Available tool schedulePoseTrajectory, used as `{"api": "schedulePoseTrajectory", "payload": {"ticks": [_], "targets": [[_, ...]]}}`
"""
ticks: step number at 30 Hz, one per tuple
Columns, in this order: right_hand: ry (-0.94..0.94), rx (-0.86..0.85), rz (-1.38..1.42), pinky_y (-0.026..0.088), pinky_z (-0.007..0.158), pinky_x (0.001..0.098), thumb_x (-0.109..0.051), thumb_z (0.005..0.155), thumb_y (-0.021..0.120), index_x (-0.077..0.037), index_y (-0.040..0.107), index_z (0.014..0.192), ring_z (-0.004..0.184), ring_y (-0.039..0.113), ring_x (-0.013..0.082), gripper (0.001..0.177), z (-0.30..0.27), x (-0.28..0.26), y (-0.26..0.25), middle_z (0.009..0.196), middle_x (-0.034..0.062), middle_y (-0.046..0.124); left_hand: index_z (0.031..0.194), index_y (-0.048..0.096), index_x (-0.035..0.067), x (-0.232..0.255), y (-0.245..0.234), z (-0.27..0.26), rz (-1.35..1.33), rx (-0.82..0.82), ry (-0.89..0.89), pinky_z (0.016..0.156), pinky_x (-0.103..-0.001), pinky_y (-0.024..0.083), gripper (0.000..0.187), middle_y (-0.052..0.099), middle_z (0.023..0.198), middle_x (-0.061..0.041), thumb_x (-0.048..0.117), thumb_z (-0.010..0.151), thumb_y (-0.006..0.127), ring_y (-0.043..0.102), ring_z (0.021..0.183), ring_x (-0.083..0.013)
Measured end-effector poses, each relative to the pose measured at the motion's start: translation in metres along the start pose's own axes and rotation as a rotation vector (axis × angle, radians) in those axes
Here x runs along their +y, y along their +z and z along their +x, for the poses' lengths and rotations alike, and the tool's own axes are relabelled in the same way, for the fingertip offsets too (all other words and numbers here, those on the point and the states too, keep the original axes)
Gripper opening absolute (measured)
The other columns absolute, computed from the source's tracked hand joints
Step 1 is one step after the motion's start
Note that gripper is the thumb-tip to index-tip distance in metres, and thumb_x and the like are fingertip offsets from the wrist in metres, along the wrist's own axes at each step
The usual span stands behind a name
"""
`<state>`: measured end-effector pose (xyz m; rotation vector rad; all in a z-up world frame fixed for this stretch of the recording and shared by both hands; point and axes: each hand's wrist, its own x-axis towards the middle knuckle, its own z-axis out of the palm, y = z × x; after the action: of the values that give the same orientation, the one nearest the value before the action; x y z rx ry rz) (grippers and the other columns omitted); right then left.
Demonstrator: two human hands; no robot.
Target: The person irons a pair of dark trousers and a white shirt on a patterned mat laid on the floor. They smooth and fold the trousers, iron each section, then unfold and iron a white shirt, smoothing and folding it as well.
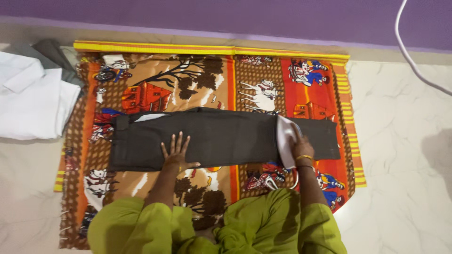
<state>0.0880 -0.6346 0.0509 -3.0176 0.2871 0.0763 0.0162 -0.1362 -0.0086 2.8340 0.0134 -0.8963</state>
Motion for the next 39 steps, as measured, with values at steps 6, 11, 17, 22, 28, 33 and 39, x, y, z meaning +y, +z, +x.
{"api": "schedulePoseTrajectory", "payload": {"ticks": [6, 11, 17, 22, 28, 33, 39], "targets": [[0.198, 0.105, -0.011, 0.056, 0.081, 0.06, -0.045, 0.101, 0.06, -0.056, 0.023, 0.161, 0.097, 0.069, 0.049, 0.071, 0.019, 0.096, -0.018, 0.112, 0.0288, 0.067, 0.163, -0.016, 0.034, 0.003, -0.002, -0.008, 0.015, 0.011, -0.006, 0.118, -0.067, -0.016, 0.137, -0.031, 0.17, 0.0, 0.091, 0.068, 0.064, -0.028, 0.156, -0.0265], [0.282, 0.127, -0.056, 0.055, 0.083, 0.0584, -0.04, 0.098, 0.064, -0.052, 0.029, 0.159, 0.1, 0.07, 0.045, 0.072, 0.049, 0.121, -0.034, 0.112, 0.0249, 0.07, 0.163, -0.013, 0.036, 0.003, -0.002, -0.004, 0.022, 0.033, -0.012, 0.118, -0.066, -0.016, 0.135, -0.029, 0.17, 0.002, 0.095, 0.067, 0.06, -0.027, 0.156, -0.0271], [0.164, 0.232, 0.017, 0.055, 0.078, 0.0578, -0.03, 0.096, 0.064, -0.044, 0.031, 0.159, 0.098, 0.069, 0.0476, 0.072, 0.075, 0.13, -0.039, 0.122, 0.0246, 0.068, 0.163, -0.014, 0.037, 0.001, 0.003, 0.001, 0.03, -0.007, -0.013, 0.117, -0.066, -0.018, 0.137, -0.031, 0.169, 0.002, 0.097, 0.064, 0.059, -0.03, 0.154, -0.0258], [0.325, 0.101, -0.002, 0.055, 0.084, 0.0583, -0.035, 0.1, 0.062, -0.044, 0.026, 0.163, 0.1, 0.069, 0.0485, 0.073, 0.065, 0.151, -0.056, 0.109, 0.0283, 0.072, 0.162, -0.015, 0.039, -0.001, 0.002, 0.002, 0.035, -0.016, -0.033, 0.118, -0.066, -0.018, 0.137, -0.032, 0.169, 0.003, 0.098, 0.063, 0.058, -0.031, 0.154, -0.0247], [0.433, 0.062, 0.034, 0.053, 0.088, 0.0599, -0.038, 0.101, 0.059, -0.046, 0.026, 0.164, 0.1, 0.068, 0.0507, 0.072, -0.002, 0.188, -0.066, 0.107, 0.0303, 0.072, 0.162, -0.015, 0.039, -0.002, 0.008, 0.005, 0.017, 0.007, -0.015, 0.117, -0.066, -0.018, 0.137, -0.032, 0.169, 0.003, 0.097, 0.062, 0.059, -0.031, 0.154, -0.0244], [0.391, 0.051, -0.015, 0.053, 0.088, 0.0603, -0.041, 0.099, 0.058, -0.044, 0.025, 0.164, 0.102, 0.067, 0.0509, 0.073, -0.067, 0.206, -0.066, 0.113, 0.0283, 0.071, 0.162, -0.013, 0.039, -0.005, 0.011, 0.004, 0.016, 0.044, -0.012, 0.117, -0.066, -0.017, 0.138, -0.03, 0.17, 0.003, 0.097, 0.061, 0.06, -0.029, 0.154, -0.0241], [0.454, 0.043, -0.026, 0.053, 0.089, 0.0598, -0.043, 0.098, 0.059, -0.042, 0.03, 0.162, 0.108, 0.066, 0.0485, 0.07, -0.121, 0.215, -0.068, 0.123, 0.0246, 0.068, 0.162, -0.013, 0.04, -0.002, 0.014, 0.005, -0.001, 0.068, -0.007, 0.117, -0.065, -0.018, 0.137, -0.03, 0.169, 0.003, 0.097, 0.06, 0.06, -0.03, 0.154, -0.0237]]}}
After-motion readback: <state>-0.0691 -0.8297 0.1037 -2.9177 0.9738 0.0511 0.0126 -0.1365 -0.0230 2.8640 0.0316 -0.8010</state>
